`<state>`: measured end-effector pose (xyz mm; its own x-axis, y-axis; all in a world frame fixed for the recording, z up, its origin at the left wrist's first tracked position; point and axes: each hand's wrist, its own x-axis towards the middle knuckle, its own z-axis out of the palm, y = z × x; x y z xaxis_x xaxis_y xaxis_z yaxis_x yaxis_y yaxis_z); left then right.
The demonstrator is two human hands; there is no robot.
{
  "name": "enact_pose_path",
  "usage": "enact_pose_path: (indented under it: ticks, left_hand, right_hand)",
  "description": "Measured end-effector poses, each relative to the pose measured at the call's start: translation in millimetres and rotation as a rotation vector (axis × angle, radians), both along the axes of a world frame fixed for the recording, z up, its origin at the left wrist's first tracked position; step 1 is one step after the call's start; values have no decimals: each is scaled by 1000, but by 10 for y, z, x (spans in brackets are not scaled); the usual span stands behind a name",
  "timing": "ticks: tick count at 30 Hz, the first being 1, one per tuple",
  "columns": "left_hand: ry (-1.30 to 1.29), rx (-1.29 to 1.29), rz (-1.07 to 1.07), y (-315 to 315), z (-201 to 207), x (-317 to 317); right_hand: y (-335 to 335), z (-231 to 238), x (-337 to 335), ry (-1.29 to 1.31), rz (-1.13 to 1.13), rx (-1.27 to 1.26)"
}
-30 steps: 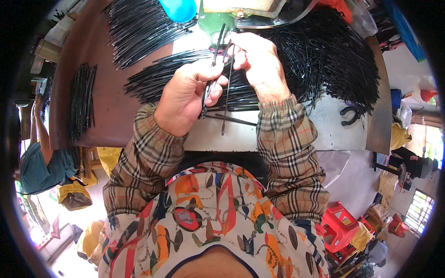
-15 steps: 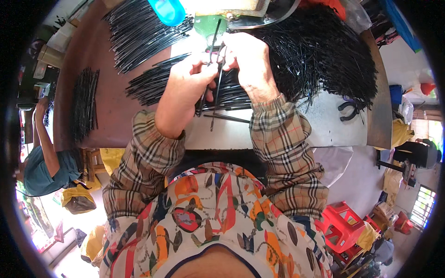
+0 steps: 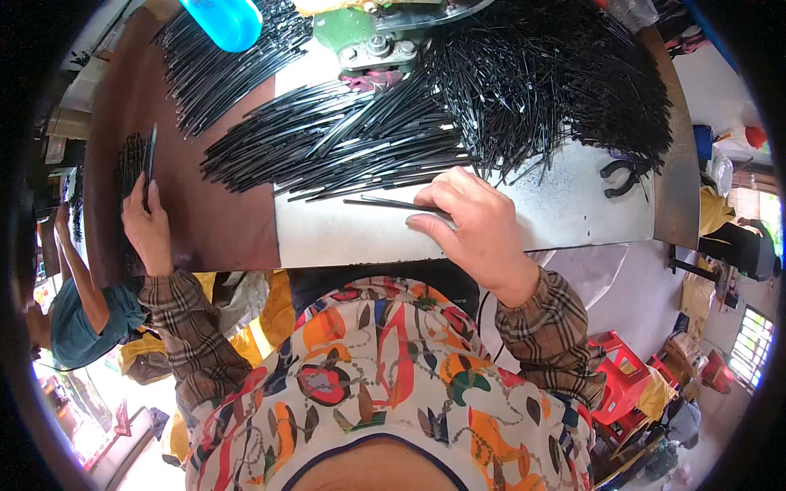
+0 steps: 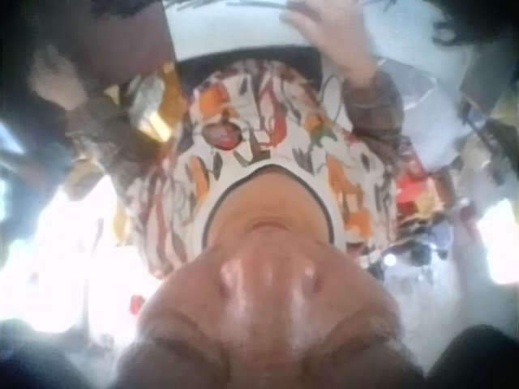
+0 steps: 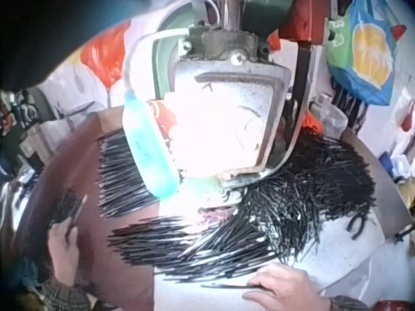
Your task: The person processes and assembles black cable bundles using a specialized industrial machine.
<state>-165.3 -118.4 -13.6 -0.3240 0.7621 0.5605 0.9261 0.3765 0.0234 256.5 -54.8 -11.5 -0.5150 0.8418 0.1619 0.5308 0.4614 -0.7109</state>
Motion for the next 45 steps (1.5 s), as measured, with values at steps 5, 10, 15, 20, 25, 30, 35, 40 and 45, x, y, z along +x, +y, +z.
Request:
enact_pose_path:
  ticks: [5,10,15,20,25,30,35,40,45]
  left_hand:
    - [-368,38,-603,51,115,1136]
    - [-490,-45,-942,111,-98,1861]
    - [-528,-130,-921,177,-205,1914]
    - [-317,-39,-1016,234,-80,1924]
    - [-222,39,-1016,228,0,1864]
    - [-285,-50,-937,8,1,1812]
    - [-497,38,-795,-178,-29,1684]
    - [-740,-21,-732,-149,-5,1786]
    - [-850,58,-799,12,-60,1918]
  right_hand:
    - [-20,-123,-10,-1,-1,101]
    - [-37,-176,-71,21,-16,65]
    - [-49,-129,-66,-8,-52,55]
    - [30,-41,-141,8,-5,176]
    - [60,-83,-270,129,80,-54]
    - [75,40,-273,346,-184,-161]
    - [136,-50,-307,200,-40,176]
    - [90,-28,-396,380,-1,147]
    - [11,-89,-258,128,80,201]
